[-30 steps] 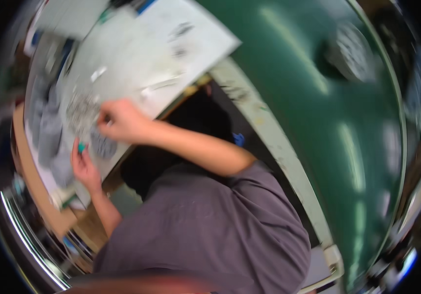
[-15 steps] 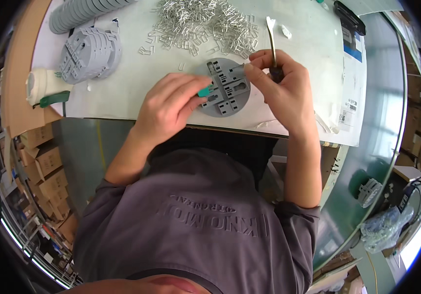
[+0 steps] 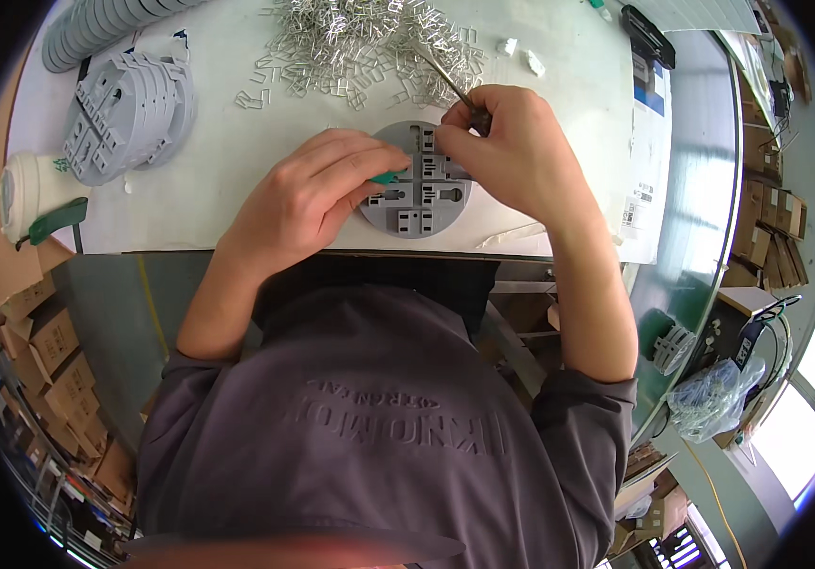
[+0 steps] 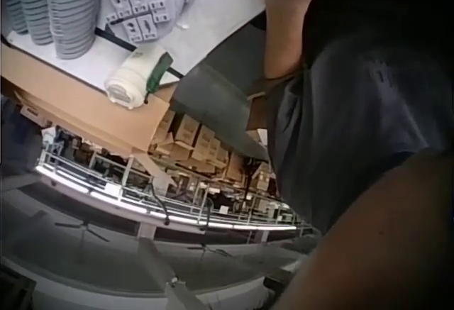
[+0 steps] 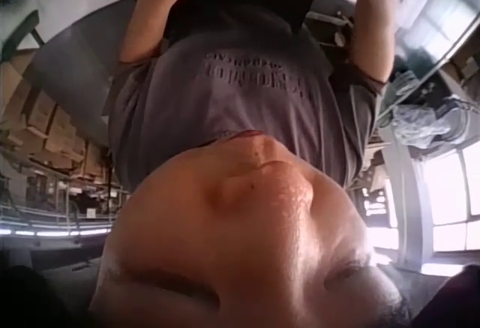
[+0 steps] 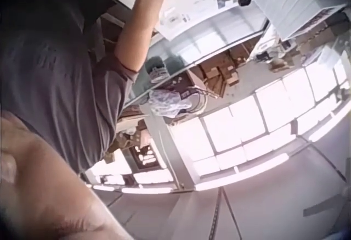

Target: Assembling small electronic components and wiring onto a plastic housing at a manufacturing workstation.

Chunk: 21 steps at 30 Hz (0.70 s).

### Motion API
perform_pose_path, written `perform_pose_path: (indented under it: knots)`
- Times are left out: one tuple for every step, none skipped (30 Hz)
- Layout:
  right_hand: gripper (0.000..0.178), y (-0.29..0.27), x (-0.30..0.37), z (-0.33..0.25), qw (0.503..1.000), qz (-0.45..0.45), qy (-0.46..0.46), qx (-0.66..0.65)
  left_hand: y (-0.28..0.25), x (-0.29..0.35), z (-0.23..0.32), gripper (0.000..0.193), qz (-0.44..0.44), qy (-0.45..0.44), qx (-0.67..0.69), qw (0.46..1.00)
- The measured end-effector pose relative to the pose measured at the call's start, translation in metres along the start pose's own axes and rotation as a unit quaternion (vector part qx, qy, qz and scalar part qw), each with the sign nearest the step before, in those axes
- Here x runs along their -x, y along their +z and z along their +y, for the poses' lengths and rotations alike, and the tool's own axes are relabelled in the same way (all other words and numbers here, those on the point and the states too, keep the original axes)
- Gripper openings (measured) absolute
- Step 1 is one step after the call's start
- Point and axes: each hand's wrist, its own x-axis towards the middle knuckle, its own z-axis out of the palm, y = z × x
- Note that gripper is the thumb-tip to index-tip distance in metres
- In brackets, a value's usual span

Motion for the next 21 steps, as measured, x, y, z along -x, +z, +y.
perform_pose_path:
  knots:
    - [0.015, 0.003, 0.001, 0.0, 1.0, -0.001, 0.001, 0.001, 0.001, 0.0, 0.0, 0.042, 0.001, -0.001, 0.001, 1.0]
    - [0.016, 0.006, 0.002, 0.0, 1.0, 0.013, 0.003, -0.01, 0.002, 0.0, 0.001, 0.042, 0.009, -0.003, 0.006, 1.0]
    - [0.017, 0.009, 0.005, 0.0, 0.999, 0.027, 0.006, -0.021, 0.003, 0.001, 0.002, 0.042, 0.018, -0.006, 0.011, 1.0]
    - [0.017, 0.011, 0.007, 0.0, 0.999, 0.041, 0.009, -0.032, 0.005, 0.001, 0.003, 0.042, 0.027, -0.009, 0.016, 0.999]
    - [0.018, 0.013, 0.008, 0.0, 0.998, 0.055, 0.011, -0.042, 0.006, 0.001, 0.004, 0.042, 0.036, -0.011, 0.02, 0.999]
    - [0.018, 0.014, 0.008, 0.0, 0.998, 0.054, 0.012, -0.042, 0.006, 0.002, 0.003, 0.042, 0.036, -0.012, 0.021, 0.999]
    - [0.016, 0.015, 0.008, -0.001, 0.997, 0.054, 0.018, -0.047, 0.006, 0.002, 0.002, 0.04, 0.036, -0.01, 0.024, 0.999]
    - [0.015, 0.016, 0.008, -0.001, 0.997, 0.053, 0.024, -0.053, 0.007, 0.002, 0.001, 0.038, 0.036, -0.007, 0.027, 0.999]
    - [0.014, 0.016, 0.009, -0.002, 0.996, 0.053, 0.03, -0.058, 0.007, 0.002, 0.0, 0.036, 0.036, -0.005, 0.03, 0.999]
    - [0.013, 0.017, 0.009, -0.003, 0.996, 0.053, 0.036, -0.064, 0.007, 0.003, 0.0, 0.034, 0.036, -0.003, 0.032, 0.999]
    - [0.013, 0.018, 0.01, -0.004, 0.996, 0.053, 0.037, -0.062, 0.007, 0.003, 0.0, 0.034, 0.037, -0.002, 0.033, 0.999]
    - [0.011, 0.019, 0.01, -0.007, 0.997, 0.052, 0.036, -0.034, 0.007, 0.003, 0.0, 0.034, 0.038, -0.002, 0.034, 0.999]
    - [0.01, 0.021, 0.01, -0.01, 0.998, 0.052, 0.036, -0.005, 0.008, 0.003, 0.0, 0.035, 0.04, -0.002, 0.034, 0.999]
    - [0.009, 0.022, 0.011, -0.012, 0.998, 0.052, 0.036, 0.024, 0.008, 0.003, 0.0, 0.035, 0.041, -0.002, 0.034, 0.999]
    - [0.008, 0.022, 0.012, -0.013, 0.997, 0.051, 0.036, 0.052, 0.008, 0.003, 0.0, 0.035, 0.042, -0.002, 0.034, 0.999]
    - [0.008, 0.021, 0.013, -0.013, 0.997, 0.052, 0.036, 0.054, 0.008, 0.004, -0.001, 0.035, 0.043, -0.001, 0.035, 0.998]
    - [0.01, 0.019, 0.015, -0.01, 0.997, 0.063, 0.0, 0.047, 0.008, 0.005, -0.002, 0.037, 0.042, -0.002, 0.033, 0.999]
    - [0.012, 0.016, 0.017, -0.006, 0.996, 0.074, -0.036, 0.039, 0.008, 0.006, -0.003, 0.038, 0.041, -0.002, 0.03, 0.999]
    - [0.014, 0.014, 0.02, -0.002, 0.993, 0.085, -0.072, 0.032, 0.008, 0.007, -0.003, 0.039, 0.04, -0.003, 0.027, 0.999]
    - [0.017, 0.013, 0.022, 0.002, 0.989, 0.095, -0.108, 0.024, 0.007, 0.007, -0.004, 0.04, 0.039, -0.003, 0.024, 0.999]
    - [0.017, 0.014, 0.024, 0.006, 0.989, 0.096, -0.108, 0.024, 0.007, 0.006, -0.003, 0.04, 0.038, -0.002, 0.024, 0.999]
